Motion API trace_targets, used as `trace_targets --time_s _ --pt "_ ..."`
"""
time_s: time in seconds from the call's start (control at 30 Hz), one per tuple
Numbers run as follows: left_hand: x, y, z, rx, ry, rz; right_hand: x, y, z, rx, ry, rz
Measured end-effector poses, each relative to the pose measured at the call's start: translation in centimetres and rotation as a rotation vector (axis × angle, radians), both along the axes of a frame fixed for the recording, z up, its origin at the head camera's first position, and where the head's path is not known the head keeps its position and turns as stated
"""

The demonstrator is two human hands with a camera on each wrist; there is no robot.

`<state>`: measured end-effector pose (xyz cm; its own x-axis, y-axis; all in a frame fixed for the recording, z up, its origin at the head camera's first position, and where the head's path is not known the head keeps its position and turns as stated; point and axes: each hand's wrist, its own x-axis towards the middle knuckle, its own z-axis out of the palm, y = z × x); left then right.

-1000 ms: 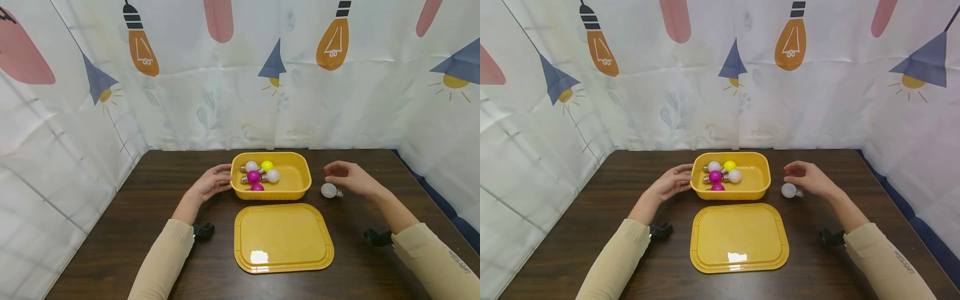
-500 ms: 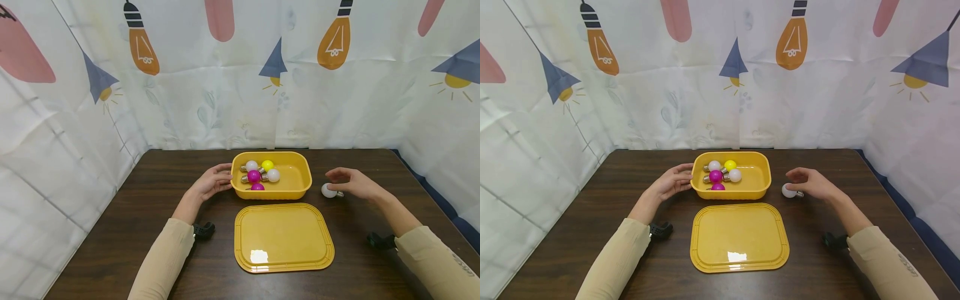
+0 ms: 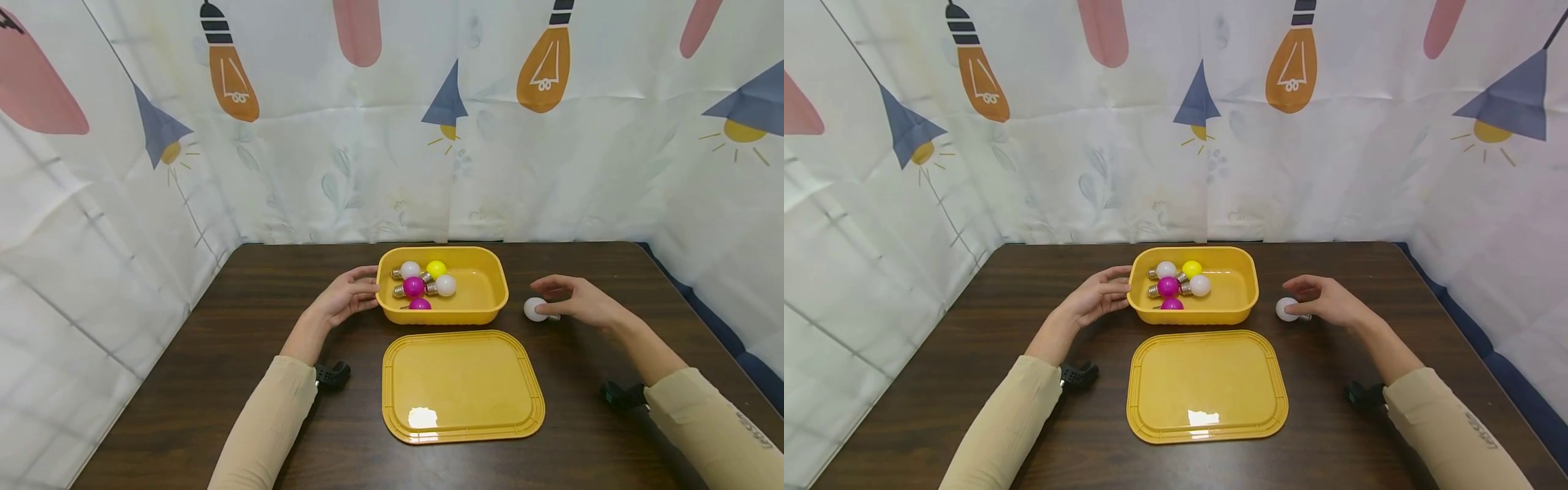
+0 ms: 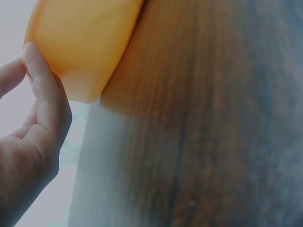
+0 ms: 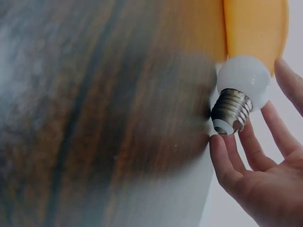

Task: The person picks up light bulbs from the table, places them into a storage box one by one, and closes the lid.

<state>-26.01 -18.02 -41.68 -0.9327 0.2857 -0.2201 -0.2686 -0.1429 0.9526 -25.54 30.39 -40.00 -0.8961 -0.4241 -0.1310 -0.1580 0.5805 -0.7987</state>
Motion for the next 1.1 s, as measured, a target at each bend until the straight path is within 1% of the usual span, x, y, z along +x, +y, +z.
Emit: trace_targets --time_s 0.23,0.43,0.67,1.1 --pt "-0.03 -0.01 -0.04 -0.009 -0.004 0.0 -0.03 0.16 -0.2 0.006 -0.027 0.006" --pt "0.0 -0.01 0.01 -0.007 0.0 -0.002 -0.11 0.28 -0.31 0.033 -0.022 0.014" --pt "-0.06 0.03 -0.09 -0.002 -0.004 0.002 -0.27 0.42 -0.48 0.066 -0.022 -0.001" --pt "-0.08 -0.03 -0.19 0.002 -0.002 0.004 -0.19 0.38 -0.4 0.062 -0.03 0.016"
